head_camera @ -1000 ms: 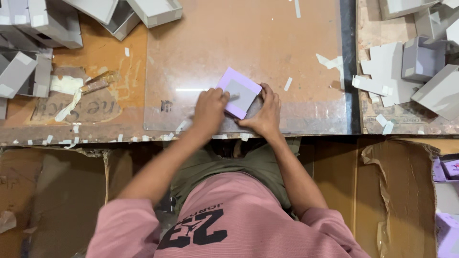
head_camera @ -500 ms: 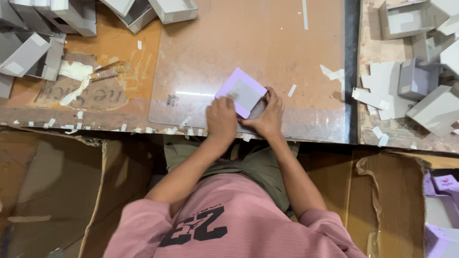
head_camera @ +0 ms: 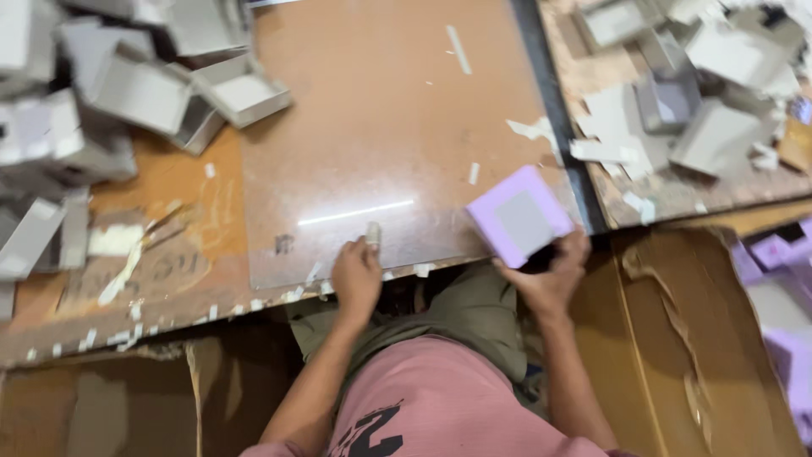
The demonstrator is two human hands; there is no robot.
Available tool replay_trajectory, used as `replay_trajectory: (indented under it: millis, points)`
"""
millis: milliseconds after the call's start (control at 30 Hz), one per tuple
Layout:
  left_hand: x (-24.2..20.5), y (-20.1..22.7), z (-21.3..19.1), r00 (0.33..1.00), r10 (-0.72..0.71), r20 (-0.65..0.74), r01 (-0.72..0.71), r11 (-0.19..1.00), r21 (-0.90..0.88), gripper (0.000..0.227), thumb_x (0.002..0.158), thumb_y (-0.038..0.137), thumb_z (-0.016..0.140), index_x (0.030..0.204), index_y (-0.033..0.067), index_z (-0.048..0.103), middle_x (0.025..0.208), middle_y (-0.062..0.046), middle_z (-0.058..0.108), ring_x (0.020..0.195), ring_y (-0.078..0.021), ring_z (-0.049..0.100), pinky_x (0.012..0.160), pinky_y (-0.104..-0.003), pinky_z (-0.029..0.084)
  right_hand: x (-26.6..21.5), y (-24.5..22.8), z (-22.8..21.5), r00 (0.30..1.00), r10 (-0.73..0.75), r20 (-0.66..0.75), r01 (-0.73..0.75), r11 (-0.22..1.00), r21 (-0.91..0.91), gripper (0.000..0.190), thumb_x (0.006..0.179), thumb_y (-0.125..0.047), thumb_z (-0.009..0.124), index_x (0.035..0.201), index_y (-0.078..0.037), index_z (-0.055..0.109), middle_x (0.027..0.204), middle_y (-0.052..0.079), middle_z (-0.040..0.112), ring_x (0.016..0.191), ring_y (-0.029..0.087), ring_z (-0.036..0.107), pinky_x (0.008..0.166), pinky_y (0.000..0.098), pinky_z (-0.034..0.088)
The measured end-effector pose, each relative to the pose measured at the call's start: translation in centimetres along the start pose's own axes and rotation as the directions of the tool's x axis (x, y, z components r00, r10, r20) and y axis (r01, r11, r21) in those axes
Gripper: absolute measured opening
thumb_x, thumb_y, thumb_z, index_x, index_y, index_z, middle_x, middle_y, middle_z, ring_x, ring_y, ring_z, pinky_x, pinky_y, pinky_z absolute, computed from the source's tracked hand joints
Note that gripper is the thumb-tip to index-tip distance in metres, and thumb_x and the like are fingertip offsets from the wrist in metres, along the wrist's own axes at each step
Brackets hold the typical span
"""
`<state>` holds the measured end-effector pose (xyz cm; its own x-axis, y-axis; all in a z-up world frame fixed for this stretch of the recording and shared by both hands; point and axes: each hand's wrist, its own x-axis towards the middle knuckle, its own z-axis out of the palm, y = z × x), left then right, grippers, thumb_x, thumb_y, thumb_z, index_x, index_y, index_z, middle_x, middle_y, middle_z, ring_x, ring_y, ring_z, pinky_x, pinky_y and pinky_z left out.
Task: The person sits on the floor and repeatedly wipes the exterior and interior surfaces of small purple boxes using a small wooden block. They handle the boxes one at a time, turning them over to clean all sides before placing them into a cardboard container.
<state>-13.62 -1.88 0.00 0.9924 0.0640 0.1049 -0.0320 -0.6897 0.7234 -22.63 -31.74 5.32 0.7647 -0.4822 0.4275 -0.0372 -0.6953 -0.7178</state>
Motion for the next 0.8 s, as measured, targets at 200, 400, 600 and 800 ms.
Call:
replay_trajectory:
  millis: [200, 400, 600, 800]
  points:
    - [5.7, -6.2, -0.7, 0.859, -0.234, 0.455, 0.418, 0.833, -0.362, 0.029, 0.093, 0.019, 0.067, 0.110, -0.0033, 0.075, 0.081, -0.003, 0.071, 0.068, -0.0104, 0.061, 0.060, -0.031, 0.050, -2.8, 5.1, -12.2, 0.877, -0.023, -0.480, -0.030, 0.994, -0.103, 0.086, 0.074, -0.030, 0.103, 0.132, -0.008, 0.043, 0.122, 0.005, 0.047, 0.107, 0.018, 0.052, 0.096, 0.0362, 0.052]
    - [5.4, -9.1, -0.8, 0.826, -0.179, 0.535, 0.506, 0.654, -0.562, 0.031, 0.102, 0.007, 0.064, 0.124, -0.0149, 0.064, 0.098, -0.011, 0.072, 0.075, -0.0124, 0.066, 0.065, -0.026, 0.054, -6.3, 6.9, -18.8, 0.646, 0.046, -0.762, -0.222, 0.966, -0.130, 0.058, 0.087, -0.019, 0.102, 0.106, -0.007, 0.048, 0.110, 0.003, 0.046, 0.096, 0.016, 0.049, 0.091, 0.0319, 0.049]
    - [5.1, -7.6, -1.5, 0.851, -0.144, 0.505, 0.441, 0.718, -0.539, 0.032, 0.105, 0.008, 0.063, 0.125, -0.0164, 0.064, 0.088, -0.013, 0.068, 0.065, -0.0164, 0.061, 0.058, -0.030, 0.050, -4.6, 7.9, -24.3, 0.364, 0.026, -0.931, -0.443, 0.884, -0.149, 0.028, 0.078, -0.014, 0.087, 0.074, -0.013, 0.060, 0.122, 0.010, 0.056, 0.085, 0.013, 0.058, 0.067, 0.0323, 0.057]
    - [4.6, -7.6, -1.7, 0.875, -0.099, 0.474, 0.390, 0.726, -0.567, 0.033, 0.104, 0.010, 0.066, 0.124, -0.0162, 0.065, 0.094, -0.012, 0.071, 0.072, -0.0129, 0.064, 0.065, -0.026, 0.052, 4.9, 15.9, -37.0, 0.488, -0.407, -0.772, -0.327, 0.734, -0.595, 0.049, 0.074, -0.019, 0.102, 0.075, -0.004, 0.055, 0.088, 0.010, 0.058, 0.074, 0.017, 0.052, 0.071, 0.0352, 0.051]
